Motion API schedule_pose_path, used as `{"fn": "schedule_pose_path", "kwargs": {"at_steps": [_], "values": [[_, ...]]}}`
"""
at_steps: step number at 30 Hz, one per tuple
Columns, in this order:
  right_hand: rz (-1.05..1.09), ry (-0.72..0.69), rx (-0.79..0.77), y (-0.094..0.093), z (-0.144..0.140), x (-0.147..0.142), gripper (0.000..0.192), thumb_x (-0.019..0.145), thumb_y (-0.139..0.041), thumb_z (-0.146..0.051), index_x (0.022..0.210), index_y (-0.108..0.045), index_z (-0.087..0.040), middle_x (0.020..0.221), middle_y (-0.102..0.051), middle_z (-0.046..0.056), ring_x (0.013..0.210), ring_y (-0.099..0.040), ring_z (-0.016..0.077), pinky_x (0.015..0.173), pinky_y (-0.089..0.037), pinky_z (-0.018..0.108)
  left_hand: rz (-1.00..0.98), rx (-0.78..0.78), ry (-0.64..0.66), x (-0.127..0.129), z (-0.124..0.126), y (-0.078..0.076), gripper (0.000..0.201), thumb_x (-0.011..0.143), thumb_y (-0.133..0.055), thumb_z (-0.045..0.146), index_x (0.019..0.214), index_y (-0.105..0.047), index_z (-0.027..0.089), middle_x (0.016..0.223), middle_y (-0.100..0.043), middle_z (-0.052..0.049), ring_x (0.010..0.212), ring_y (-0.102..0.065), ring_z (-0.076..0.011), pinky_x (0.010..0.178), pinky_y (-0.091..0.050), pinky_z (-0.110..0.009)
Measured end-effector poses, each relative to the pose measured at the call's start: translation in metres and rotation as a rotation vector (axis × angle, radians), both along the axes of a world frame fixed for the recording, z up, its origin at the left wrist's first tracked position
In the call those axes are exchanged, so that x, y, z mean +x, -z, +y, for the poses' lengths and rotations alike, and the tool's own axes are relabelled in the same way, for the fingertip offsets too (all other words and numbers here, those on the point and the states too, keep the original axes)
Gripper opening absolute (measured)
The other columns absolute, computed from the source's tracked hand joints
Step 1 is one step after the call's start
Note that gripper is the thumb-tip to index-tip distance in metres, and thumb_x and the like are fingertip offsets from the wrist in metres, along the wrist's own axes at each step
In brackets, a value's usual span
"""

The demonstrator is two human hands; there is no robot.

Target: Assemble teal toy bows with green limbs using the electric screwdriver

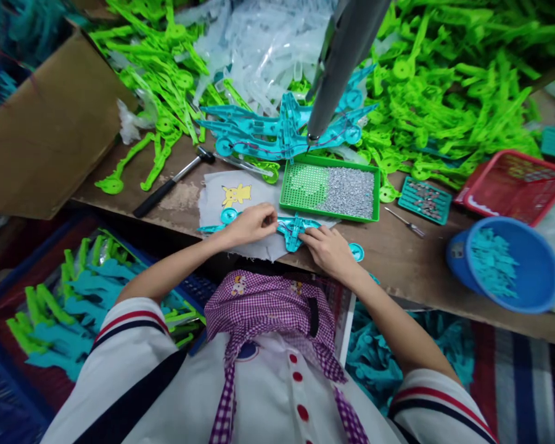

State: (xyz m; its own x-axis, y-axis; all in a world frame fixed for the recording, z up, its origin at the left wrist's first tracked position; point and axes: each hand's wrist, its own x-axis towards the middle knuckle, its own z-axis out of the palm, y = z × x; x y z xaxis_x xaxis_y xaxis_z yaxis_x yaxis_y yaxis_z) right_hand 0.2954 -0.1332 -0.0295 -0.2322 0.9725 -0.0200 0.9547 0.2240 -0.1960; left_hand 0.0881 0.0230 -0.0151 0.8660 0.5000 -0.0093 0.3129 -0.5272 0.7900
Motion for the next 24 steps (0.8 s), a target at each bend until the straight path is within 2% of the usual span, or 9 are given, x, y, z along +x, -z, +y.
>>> {"fn": "schedule_pose_path", "kwargs": {"at_steps": [3, 5, 8, 11, 14, 17, 20, 22, 24], "values": [[0.097, 0.019, -0.014, 0.000, -0.001, 0.003, 0.036, 0.102, -0.041, -0.023, 0.127, -0.066, -0.023, 0.116, -0.070, 0.010, 0.096, -0.058, 0.0247, 0.078, -0.043, 0.039, -0.033, 0.193, -0.042, -0.006, -0.025, -0.008, 0.013, 0.091, -0.051, 0.029, 0.086, -0.059, 0.020, 0.104, -0.065, -0.011, 0.099, -0.061, -0.0245, 0.092, -0.047, -0.040], [0.246, 0.066, 0.017, 0.000, -0.008, 0.007, 0.036, 0.103, -0.041, -0.027, 0.129, -0.064, -0.021, 0.122, -0.068, 0.012, 0.105, -0.060, 0.0248, 0.086, -0.048, 0.040, -0.047, 0.261, -0.131, -0.015, -0.036, -0.011, 0.013, 0.092, -0.052, 0.029, 0.085, -0.059, 0.021, 0.112, -0.065, -0.012, 0.107, -0.060, -0.0270, 0.097, -0.046, -0.044], [0.436, 0.198, 0.097, 0.000, -0.023, 0.015, 0.038, 0.102, -0.046, -0.037, 0.133, -0.060, -0.021, 0.132, -0.062, 0.013, 0.121, -0.059, 0.0254, 0.099, -0.050, 0.044, -0.097, 0.324, -0.391, -0.036, -0.042, -0.011, 0.009, 0.092, -0.055, 0.027, 0.086, -0.058, 0.022, 0.111, -0.065, -0.011, 0.108, -0.061, -0.0259, 0.100, -0.047, -0.044], [0.478, 0.288, 0.095, 0.001, -0.036, 0.019, 0.047, 0.097, -0.054, -0.051, 0.134, -0.058, -0.023, 0.133, -0.062, 0.013, 0.123, -0.060, 0.0269, 0.103, -0.051, 0.048, -0.165, 0.366, -0.689, -0.057, -0.043, -0.009, 0.008, 0.093, -0.057, 0.028, 0.087, -0.058, 0.021, 0.107, -0.064, -0.009, 0.108, -0.061, -0.0231, 0.101, -0.047, -0.042], [0.430, 0.285, 0.054, 0.001, -0.039, 0.019, 0.056, 0.093, -0.057, -0.059, 0.134, -0.058, -0.022, 0.133, -0.063, 0.014, 0.124, -0.060, 0.0293, 0.104, -0.050, 0.050, -0.221, 0.400, -0.895, -0.067, -0.041, -0.010, 0.010, 0.092, -0.060, 0.029, 0.087, -0.058, 0.020, 0.108, -0.062, -0.008, 0.109, -0.060, -0.0216, 0.099, -0.048, -0.039], [0.361, 0.251, 0.044, -0.001, -0.037, 0.017, 0.060, 0.091, -0.056, -0.063, 0.134, -0.058, -0.020, 0.135, -0.063, 0.015, 0.124, -0.060, 0.0321, 0.104, -0.049, 0.054, -0.320, 0.394, -1.062, -0.065, -0.026, -0.011, 0.013, 0.091, -0.061, 0.030, 0.086, -0.056, 0.020, 0.108, -0.061, -0.008, 0.110, -0.059, -0.0201, 0.096, -0.049, -0.034], [0.310, 0.216, 0.032, -0.002, -0.037, 0.016, 0.068, 0.088, -0.057, -0.067, 0.138, -0.056, -0.020, 0.140, -0.060, 0.017, 0.127, -0.058, 0.0353, 0.104, -0.048, 0.058, -0.541, 0.186, -1.238, -0.050, 0.006, -0.011, 0.017, 0.093, -0.058, 0.036, 0.089, -0.055, 0.020, 0.105, -0.060, -0.006, 0.109, -0.059, -0.0178, 0.093, -0.049, -0.030], [0.284, 0.206, 0.029, -0.001, -0.037, 0.014, 0.070, 0.087, -0.060, -0.065, 0.140, -0.054, -0.020, 0.142, -0.058, 0.017, 0.128, -0.057, 0.0370, 0.104, -0.048, 0.059, -0.732, -0.094, -1.287, -0.037, 0.029, -0.009, 0.022, 0.097, -0.049, 0.041, 0.094, -0.054, 0.020, 0.106, -0.061, -0.005, 0.107, -0.061, -0.0165, 0.090, -0.050, -0.028], [0.276, 0.215, 0.047, 0.002, -0.039, 0.011, 0.067, 0.088, -0.062, -0.061, 0.140, -0.052, -0.020, 0.142, -0.057, 0.018, 0.129, -0.056, 0.0377, 0.105, -0.049, 0.059, -0.888, -0.358, -1.265, -0.028, 0.048, -0.005, 0.027, 0.100, -0.041, 0.045, 0.097, -0.053, 0.021, 0.108, -0.062, -0.006, 0.109, -0.062, -0.0161, 0.088, -0.051, -0.027]]}}
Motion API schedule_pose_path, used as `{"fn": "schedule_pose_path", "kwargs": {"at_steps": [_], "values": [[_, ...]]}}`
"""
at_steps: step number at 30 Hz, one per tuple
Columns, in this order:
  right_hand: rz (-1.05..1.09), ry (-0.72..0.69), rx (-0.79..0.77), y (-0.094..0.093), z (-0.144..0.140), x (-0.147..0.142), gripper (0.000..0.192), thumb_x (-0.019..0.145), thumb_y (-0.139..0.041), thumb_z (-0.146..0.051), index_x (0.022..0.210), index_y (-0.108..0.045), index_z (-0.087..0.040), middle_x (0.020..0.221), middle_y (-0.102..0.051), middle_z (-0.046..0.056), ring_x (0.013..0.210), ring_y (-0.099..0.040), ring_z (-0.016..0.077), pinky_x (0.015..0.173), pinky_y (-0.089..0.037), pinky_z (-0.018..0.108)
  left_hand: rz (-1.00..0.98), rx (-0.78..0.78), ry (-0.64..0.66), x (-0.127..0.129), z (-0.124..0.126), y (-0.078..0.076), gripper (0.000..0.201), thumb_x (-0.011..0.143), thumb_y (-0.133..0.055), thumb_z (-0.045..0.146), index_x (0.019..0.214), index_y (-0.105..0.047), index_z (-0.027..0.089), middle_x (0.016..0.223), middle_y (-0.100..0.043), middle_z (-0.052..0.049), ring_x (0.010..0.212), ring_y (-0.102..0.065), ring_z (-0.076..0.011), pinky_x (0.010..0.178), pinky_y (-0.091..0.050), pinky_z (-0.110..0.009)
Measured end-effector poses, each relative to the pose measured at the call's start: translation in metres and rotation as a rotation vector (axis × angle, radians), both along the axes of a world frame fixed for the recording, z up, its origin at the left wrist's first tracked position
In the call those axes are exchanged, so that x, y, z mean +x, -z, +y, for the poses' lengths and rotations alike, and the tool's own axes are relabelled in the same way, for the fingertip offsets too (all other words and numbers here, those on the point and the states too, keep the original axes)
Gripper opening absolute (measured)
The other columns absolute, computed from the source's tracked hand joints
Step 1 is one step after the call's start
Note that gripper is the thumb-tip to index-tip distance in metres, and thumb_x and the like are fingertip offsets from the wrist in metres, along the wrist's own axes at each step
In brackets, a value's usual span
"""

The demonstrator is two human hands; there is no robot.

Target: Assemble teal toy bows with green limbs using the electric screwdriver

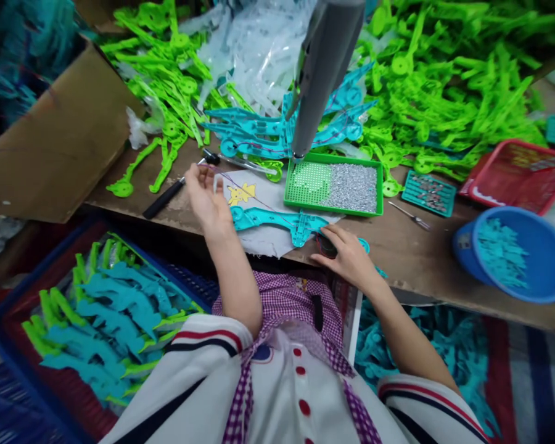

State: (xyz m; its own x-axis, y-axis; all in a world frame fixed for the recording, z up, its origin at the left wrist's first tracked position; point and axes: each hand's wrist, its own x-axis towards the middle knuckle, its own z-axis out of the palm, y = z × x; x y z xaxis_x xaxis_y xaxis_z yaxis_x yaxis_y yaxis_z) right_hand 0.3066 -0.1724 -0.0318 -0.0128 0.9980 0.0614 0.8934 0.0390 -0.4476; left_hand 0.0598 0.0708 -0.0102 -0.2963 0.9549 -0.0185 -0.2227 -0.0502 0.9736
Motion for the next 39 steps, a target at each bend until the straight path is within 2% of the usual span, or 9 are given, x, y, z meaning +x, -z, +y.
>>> {"fn": "schedule_pose_path", "kwargs": {"at_steps": [2, 7, 11, 16, 22, 25, 28, 35, 39], "values": [[0.013, 0.046, 0.039, 0.005, -0.003, -0.003, 0.061, 0.089, -0.064, -0.055, 0.137, -0.052, -0.019, 0.143, -0.055, 0.019, 0.130, -0.056, 0.0372, 0.104, -0.050, 0.059, -0.092, -0.017, 0.052, 0.002, 0.010, 0.005, 0.031, 0.099, -0.042, 0.050, 0.096, -0.054, 0.022, 0.108, -0.063, -0.007, 0.110, -0.062, -0.0167, 0.086, -0.052, -0.027], [0.078, 0.088, 0.123, 0.010, -0.011, -0.011, 0.017, 0.095, -0.056, -0.035, 0.097, -0.063, -0.020, 0.137, -0.057, 0.018, 0.129, -0.057, 0.0339, 0.099, -0.053, 0.055, 0.128, 0.075, 0.139, -0.024, 0.006, 0.008, 0.033, 0.091, -0.059, 0.056, 0.091, -0.057, 0.023, 0.093, -0.064, -0.003, 0.091, -0.065, -0.0157, 0.076, -0.051, -0.026], [0.157, 0.137, 0.210, -0.007, 0.002, -0.008, 0.018, 0.096, -0.055, -0.034, 0.086, -0.062, -0.021, 0.119, -0.067, 0.012, 0.115, -0.064, 0.0282, 0.093, -0.053, 0.047, 0.302, 0.136, 0.251, -0.054, -0.002, 0.000, 0.023, 0.087, -0.068, 0.042, 0.085, -0.058, 0.021, 0.079, -0.062, 0.000, 0.073, -0.060, -0.0115, 0.069, -0.048, -0.023], [0.073, 0.309, 0.211, -0.014, 0.039, 0.012, 0.028, 0.099, -0.051, -0.043, 0.088, -0.064, -0.020, 0.091, -0.069, 0.008, 0.085, -0.065, 0.0221, 0.078, -0.048, 0.036, 0.595, 0.186, 0.291, -0.078, 0.004, -0.002, 0.015, 0.084, -0.074, 0.029, 0.084, -0.063, 0.019, 0.085, -0.064, -0.001, 0.078, -0.059, -0.0114, 0.073, -0.049, -0.022], [-0.123, 0.262, 0.131, 0.007, 0.040, 0.014, 0.033, 0.101, -0.046, -0.042, 0.091, -0.068, -0.019, 0.093, -0.070, 0.009, 0.086, -0.063, 0.0232, 0.077, -0.045, 0.035, -0.011, -0.297, 0.587, -0.095, 0.024, -0.008, 0.020, 0.093, -0.065, 0.032, 0.079, -0.056, 0.020, 0.082, -0.065, -0.003, 0.060, -0.054, -0.0091, 0.056, -0.046, -0.022], [-0.112, 0.243, 0.129, 0.013, 0.034, 0.015, 0.035, 0.102, -0.044, -0.041, 0.095, -0.069, -0.018, 0.096, -0.069, 0.010, 0.090, -0.064, 0.0239, 0.078, -0.047, 0.034, -0.092, -0.401, 0.756, -0.096, 0.027, -0.013, 0.029, 0.096, -0.059, 0.041, 0.076, -0.056, 0.020, 0.065, -0.053, 0.001, 0.052, -0.047, -0.0096, 0.052, -0.043, -0.024], [-0.098, 0.190, 0.135, 0.015, 0.031, 0.021, 0.036, 0.102, -0.044, -0.043, 0.094, -0.068, -0.019, 0.096, -0.069, 0.010, 0.090, -0.064, 0.0240, 0.080, -0.049, 0.035, 0.119, -0.276, 0.867, -0.092, 0.029, -0.015, 0.039, 0.093, -0.060, 0.052, 0.073, -0.051, 0.021, 0.057, -0.042, 0.004, 0.051, -0.044, -0.0107, 0.054, -0.042, -0.025], [-0.062, 0.160, 0.169, 0.018, 0.025, 0.028, 0.034, 0.102, -0.044, -0.042, 0.095, -0.068, -0.018, 0.102, -0.069, 0.011, 0.091, -0.066, 0.0238, 0.082, -0.051, 0.036, 0.850, 0.173, 1.018, -0.092, 0.030, -0.018, 0.037, 0.101, -0.043, 0.053, 0.090, -0.055, 0.020, 0.096, -0.071, -0.007, 0.089, -0.066, -0.0184, 0.082, -0.052, -0.034], [-0.156, 0.147, 0.178, 0.019, 0.019, 0.033, 0.036, 0.102, -0.044, -0.042, 0.094, -0.069, -0.018, 0.099, -0.071, 0.011, 0.089, -0.065, 0.0238, 0.079, -0.048, 0.036, 1.295, 0.481, 0.863, -0.100, 0.030, -0.016, 0.027, 0.100, -0.046, 0.040, 0.091, -0.061, 0.019, 0.098, -0.069, -0.010, 0.095, -0.066, -0.0235, 0.086, -0.051, -0.039]]}}
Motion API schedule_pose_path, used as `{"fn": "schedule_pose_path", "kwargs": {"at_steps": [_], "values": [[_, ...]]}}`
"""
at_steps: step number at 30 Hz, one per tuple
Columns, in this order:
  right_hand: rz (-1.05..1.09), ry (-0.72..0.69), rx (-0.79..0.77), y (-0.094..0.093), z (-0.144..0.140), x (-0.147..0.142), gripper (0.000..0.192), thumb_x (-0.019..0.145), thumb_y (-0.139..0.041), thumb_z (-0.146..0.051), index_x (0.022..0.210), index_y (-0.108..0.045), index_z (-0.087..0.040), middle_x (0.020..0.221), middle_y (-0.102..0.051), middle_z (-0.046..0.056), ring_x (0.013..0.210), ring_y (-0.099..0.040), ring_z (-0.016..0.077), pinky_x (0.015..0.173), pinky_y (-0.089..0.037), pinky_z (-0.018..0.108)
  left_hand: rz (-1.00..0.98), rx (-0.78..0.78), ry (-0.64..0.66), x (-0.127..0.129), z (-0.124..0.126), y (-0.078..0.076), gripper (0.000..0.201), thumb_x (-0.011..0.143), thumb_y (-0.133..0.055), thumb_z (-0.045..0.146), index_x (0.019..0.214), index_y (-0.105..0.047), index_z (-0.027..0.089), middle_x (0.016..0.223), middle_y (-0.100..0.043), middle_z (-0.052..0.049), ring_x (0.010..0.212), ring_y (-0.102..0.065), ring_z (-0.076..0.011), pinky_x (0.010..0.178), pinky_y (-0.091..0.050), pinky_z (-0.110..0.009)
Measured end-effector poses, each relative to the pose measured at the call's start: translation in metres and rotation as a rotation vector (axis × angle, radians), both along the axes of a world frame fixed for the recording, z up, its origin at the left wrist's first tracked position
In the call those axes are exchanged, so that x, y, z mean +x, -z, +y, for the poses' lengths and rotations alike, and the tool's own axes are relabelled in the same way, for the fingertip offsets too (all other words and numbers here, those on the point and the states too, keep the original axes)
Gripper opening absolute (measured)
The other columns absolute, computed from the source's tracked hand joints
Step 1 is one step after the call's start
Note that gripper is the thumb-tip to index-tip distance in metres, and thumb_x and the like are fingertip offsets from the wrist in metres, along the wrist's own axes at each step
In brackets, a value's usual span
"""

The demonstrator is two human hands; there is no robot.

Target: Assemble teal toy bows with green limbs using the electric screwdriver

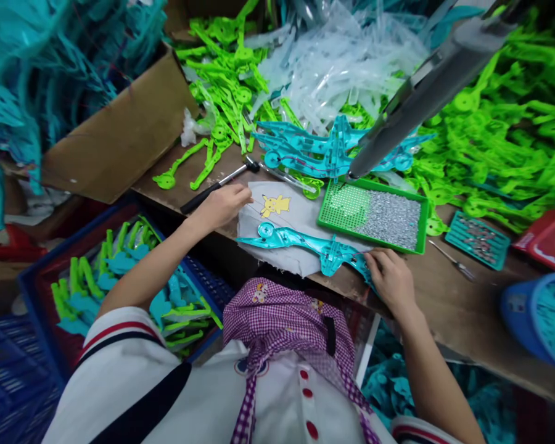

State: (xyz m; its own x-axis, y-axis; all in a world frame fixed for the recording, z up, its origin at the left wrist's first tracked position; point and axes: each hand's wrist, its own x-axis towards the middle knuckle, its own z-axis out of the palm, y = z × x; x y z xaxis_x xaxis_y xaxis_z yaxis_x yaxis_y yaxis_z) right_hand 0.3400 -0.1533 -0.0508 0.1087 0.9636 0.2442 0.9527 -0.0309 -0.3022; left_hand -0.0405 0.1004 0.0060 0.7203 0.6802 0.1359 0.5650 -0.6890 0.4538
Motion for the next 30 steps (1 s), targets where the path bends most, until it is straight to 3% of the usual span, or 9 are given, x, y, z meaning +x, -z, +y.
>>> {"fn": "schedule_pose_path", "kwargs": {"at_steps": [2, 4, 9, 13, 16, 19, 21, 25, 30], "values": [[-0.075, 0.035, 0.004, 0.000, -0.006, 0.006, 0.038, 0.103, -0.042, -0.043, 0.095, -0.070, -0.018, 0.095, -0.072, 0.010, 0.085, -0.064, 0.0240, 0.075, -0.045, 0.036, 0.007, 0.114, 0.021, -0.006, 0.000, 0.005, 0.026, 0.099, -0.049, 0.039, 0.089, -0.064, 0.020, 0.100, -0.068, -0.010, 0.097, -0.065, -0.0240, 0.088, -0.051, -0.039], [-0.115, 0.088, -0.007, -0.001, -0.014, 0.012, 0.042, 0.103, -0.040, -0.046, 0.094, -0.070, -0.018, 0.088, -0.070, 0.009, 0.079, -0.062, 0.0238, 0.070, -0.043, 0.035, -0.054, 0.102, 0.036, -0.010, 0.001, 0.013, 0.023, 0.095, -0.057, 0.040, 0.085, -0.067, 0.021, 0.095, -0.068, -0.009, 0.092, -0.064, -0.0231, 0.088, -0.050, -0.039], [-0.033, 0.195, -0.038, 0.000, -0.026, 0.023, 0.050, 0.101, -0.037, -0.055, 0.086, -0.068, -0.019, 0.075, -0.060, 0.007, 0.074, -0.059, 0.0237, 0.064, -0.040, 0.034, -0.153, -0.164, 0.072, -0.002, -0.004, 0.032, 0.015, 0.079, -0.076, 0.037, 0.074, -0.071, 0.024, 0.074, -0.062, -0.005, 0.074, -0.059, -0.0206, 0.084, -0.049, -0.039], [0.005, 0.177, -0.096, 0.004, -0.025, 0.029, 0.054, 0.100, -0.033, -0.060, 0.084, -0.065, -0.020, 0.075, -0.060, 0.007, 0.074, -0.059, 0.0259, 0.065, -0.042, 0.037, -0.125, -0.244, 0.061, 0.001, -0.006, 0.032, 0.018, 0.082, -0.073, 0.040, 0.091, -0.077, 0.025, 0.096, -0.067, -0.008, 0.088, -0.063, -0.0220, 0.090, -0.048, -0.038], [0.083, 0.139, -0.093, 0.001, -0.024, 0.030, 0.054, 0.100, -0.032, -0.062, 0.094, -0.066, -0.020, 0.088, -0.067, 0.010, 0.085, -0.064, 0.0281, 0.073, -0.049, 0.040, -0.232, -0.163, -0.153, -0.017, 0.015, 0.027, 0.033, 0.085, -0.070, 0.044, 0.110, -0.074, 0.024, 0.114, -0.067, -0.009, 0.102, -0.062, -0.0236, 0.097, -0.045, -0.036], [0.062, 0.182, 0.073, -0.014, -0.024, 0.022, 0.050, 0.099, -0.039, -0.060, 0.104, -0.066, -0.018, 0.104, -0.070, 0.015, 0.103, -0.065, 0.0324, 0.087, -0.051, 0.047, -0.236, -0.018, -0.569, -0.046, 0.054, 0.029, 0.030, 0.087, -0.067, 0.042, 0.104, -0.074, 0.019, 0.104, -0.068, -0.011, 0.099, -0.059, -0.0256, 0.097, -0.042, -0.038], [0.012, 0.211, 0.209, -0.027, -0.023, 0.010, 0.040, 0.098, -0.048, -0.052, 0.108, -0.066, -0.018, 0.108, -0.070, 0.016, 0.108, -0.065, 0.0331, 0.094, -0.049, 0.050, -0.110, -0.008, -0.694, -0.062, 0.075, 0.034, 0.027, 0.081, -0.072, 0.039, 0.096, -0.073, 0.016, 0.097, -0.067, -0.011, 0.098, -0.057, -0.0279, 0.096, -0.041, -0.040], [0.030, 0.111, 0.334, -0.037, -0.019, -0.016, 0.020, 0.094, -0.061, -0.035, 0.109, -0.067, -0.022, 0.104, -0.072, 0.012, 0.099, -0.069, 0.0286, 0.091, -0.053, 0.046, 0.026, -0.081, -0.714, -0.073, 0.081, 0.046, 0.027, 0.079, -0.075, 0.042, 0.087, -0.073, 0.016, 0.087, -0.065, -0.010, 0.086, -0.057, -0.0263, 0.087, -0.041, -0.038], [0.059, 0.002, 0.289, -0.022, -0.010, -0.034, 0.019, 0.092, -0.064, -0.032, 0.109, -0.065, -0.025, 0.104, -0.072, 0.011, 0.097, -0.069, 0.0293, 0.085, -0.054, 0.047, -0.015, -0.072, -0.708, -0.073, 0.063, 0.049, 0.029, 0.079, -0.074, 0.045, 0.087, -0.076, 0.017, 0.086, -0.067, -0.010, 0.078, -0.058, -0.0241, 0.076, -0.041, -0.035]]}}
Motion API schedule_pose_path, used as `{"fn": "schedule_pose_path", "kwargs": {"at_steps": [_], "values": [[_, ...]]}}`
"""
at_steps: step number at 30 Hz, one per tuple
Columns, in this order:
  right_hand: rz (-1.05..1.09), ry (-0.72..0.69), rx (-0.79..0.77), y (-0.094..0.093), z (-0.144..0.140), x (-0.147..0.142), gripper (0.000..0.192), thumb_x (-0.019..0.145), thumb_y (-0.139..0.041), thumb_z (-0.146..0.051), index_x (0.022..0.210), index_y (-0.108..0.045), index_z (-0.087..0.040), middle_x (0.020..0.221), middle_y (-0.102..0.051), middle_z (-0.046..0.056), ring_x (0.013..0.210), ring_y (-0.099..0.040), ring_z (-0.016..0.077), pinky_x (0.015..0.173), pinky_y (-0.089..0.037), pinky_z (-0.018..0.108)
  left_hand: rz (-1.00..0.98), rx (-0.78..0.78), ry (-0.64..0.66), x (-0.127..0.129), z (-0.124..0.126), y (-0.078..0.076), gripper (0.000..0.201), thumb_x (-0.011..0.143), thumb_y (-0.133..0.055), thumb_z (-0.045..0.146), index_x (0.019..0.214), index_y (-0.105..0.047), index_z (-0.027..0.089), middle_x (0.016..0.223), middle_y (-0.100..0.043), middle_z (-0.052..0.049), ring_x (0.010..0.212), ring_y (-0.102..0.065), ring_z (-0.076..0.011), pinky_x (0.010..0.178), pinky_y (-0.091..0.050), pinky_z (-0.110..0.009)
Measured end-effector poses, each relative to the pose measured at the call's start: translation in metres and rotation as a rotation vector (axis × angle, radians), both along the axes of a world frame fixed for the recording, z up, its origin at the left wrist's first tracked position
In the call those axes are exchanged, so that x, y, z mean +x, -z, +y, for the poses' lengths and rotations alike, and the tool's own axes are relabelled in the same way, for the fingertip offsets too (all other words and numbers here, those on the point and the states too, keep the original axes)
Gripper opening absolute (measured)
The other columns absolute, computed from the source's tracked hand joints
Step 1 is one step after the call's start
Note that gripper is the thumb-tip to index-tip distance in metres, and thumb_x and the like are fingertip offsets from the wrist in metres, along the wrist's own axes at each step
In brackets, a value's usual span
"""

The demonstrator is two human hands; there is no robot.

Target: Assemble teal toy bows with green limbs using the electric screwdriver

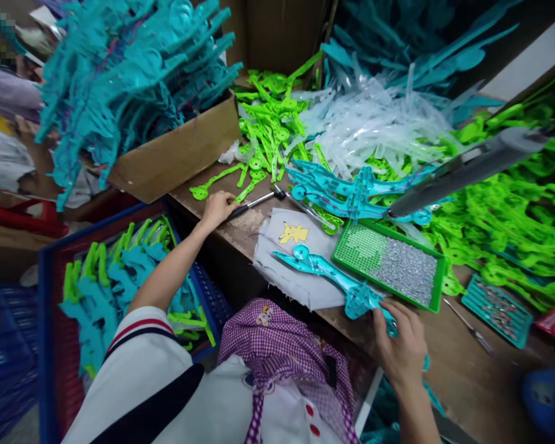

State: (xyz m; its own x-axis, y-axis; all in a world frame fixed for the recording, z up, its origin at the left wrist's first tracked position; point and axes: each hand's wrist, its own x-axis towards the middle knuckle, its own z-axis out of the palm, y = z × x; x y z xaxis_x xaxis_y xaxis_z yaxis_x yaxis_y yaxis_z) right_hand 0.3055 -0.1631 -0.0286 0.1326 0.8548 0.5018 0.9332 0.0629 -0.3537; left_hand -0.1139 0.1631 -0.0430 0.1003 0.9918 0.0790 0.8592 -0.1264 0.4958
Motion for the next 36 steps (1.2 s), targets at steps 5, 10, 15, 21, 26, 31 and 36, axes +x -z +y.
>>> {"fn": "schedule_pose_path", "kwargs": {"at_steps": [5, 10, 15, 21, 26, 31, 36], "values": [[-0.020, -0.027, 0.008, -0.002, 0.009, -0.017, 0.016, 0.093, -0.063, -0.027, 0.108, -0.064, -0.025, 0.100, -0.072, 0.009, 0.093, -0.069, 0.0281, 0.084, -0.051, 0.047, -0.003, 0.010, -0.002, 0.000, 0.000, -0.001, 0.022, 0.078, -0.074, 0.038, 0.086, -0.077, 0.018, 0.085, -0.068, -0.010, 0.076, -0.059, -0.0230, 0.074, -0.041, -0.035], [0.077, 0.000, 0.097, -0.016, 0.027, -0.039, 0.014, 0.092, -0.063, -0.024, 0.106, -0.066, -0.024, 0.100, -0.072, 0.010, 0.094, -0.068, 0.0272, 0.087, -0.052, 0.047, -0.124, -0.004, -0.062, 0.003, -0.003, -0.006, 0.019, 0.070, -0.078, 0.033, 0.081, -0.077, 0.018, 0.082, -0.070, -0.008, 0.073, -0.060, -0.0214, 0.072, -0.043, -0.033], [0.311, -0.047, 0.148, -0.059, 0.071, -0.078, 0.007, 0.094, -0.061, -0.023, 0.098, -0.066, -0.024, 0.095, -0.071, 0.008, 0.092, -0.068, 0.0237, 0.084, -0.055, 0.042, -0.540, -0.188, -0.151, 0.011, -0.011, -0.022, 0.033, 0.065, -0.081, 0.043, 0.083, -0.078, 0.016, 0.075, -0.072, -0.006, 0.067, -0.059, -0.0182, 0.067, -0.043, -0.030], [0.558, -0.248, 0.141, -0.106, 0.135, -0.132, 0.015, 0.099, -0.053, -0.033, 0.098, -0.065, -0.024, 0.099, -0.070, 0.006, 0.099, -0.067, 0.0211, 0.090, -0.054, 0.042, -0.478, 0.035, -0.197, 0.028, -0.047, -0.025, 0.029, 0.070, -0.077, 0.037, 0.089, -0.079, 0.015, 0.081, -0.073, -0.006, 0.070, -0.061, -0.0172, 0.070, -0.048, -0.029], [0.552, -0.379, -0.123, -0.063, 0.130, -0.132, 0.017, 0.099, -0.054, -0.033, 0.092, -0.066, -0.023, 0.090, -0.072, 0.005, 0.087, -0.068, 0.0203, 0.080, -0.055, 0.037, -0.383, 0.188, -0.182, 0.024, -0.121, -0.013, 0.017, 0.079, -0.070, 0.033, 0.090, -0.077, 0.022, 0.089, -0.073, -0.005, 0.079, -0.066, -0.0187, 0.079, -0.054, -0.032], [0.337, -0.488, -0.191, -0.028, 0.109, -0.143, 0.039, 0.096, -0.059, -0.045, 0.130, -0.058, -0.026, 0.126, -0.065, 0.012, 0.117, -0.063, 0.0284, 0.096, -0.053, 0.046, -0.509, 0.076, -0.067, 0.016, -0.205, -0.036, 0.009, 0.081, -0.074, 0.033, 0.088, -0.076, 0.028, 0.089, -0.075, -0.004, 0.083, -0.070, -0.0219, 0.078, -0.058, -0.037], [0.278, -0.512, -0.108, -0.022, 0.108, -0.147, 0.073, 0.090, -0.066, -0.049, 0.153, -0.032, -0.034, 0.147, -0.045, 0.014, 0.137, -0.047, 0.0336, 0.107, -0.046, 0.055, -0.619, 0.010, 0.032, 0.016, -0.237, -0.075, 0.011, 0.077, -0.078, 0.032, 0.088, -0.078, 0.033, 0.081, -0.073, -0.003, 0.073, -0.069, -0.0213, 0.065, -0.057, -0.036]]}}
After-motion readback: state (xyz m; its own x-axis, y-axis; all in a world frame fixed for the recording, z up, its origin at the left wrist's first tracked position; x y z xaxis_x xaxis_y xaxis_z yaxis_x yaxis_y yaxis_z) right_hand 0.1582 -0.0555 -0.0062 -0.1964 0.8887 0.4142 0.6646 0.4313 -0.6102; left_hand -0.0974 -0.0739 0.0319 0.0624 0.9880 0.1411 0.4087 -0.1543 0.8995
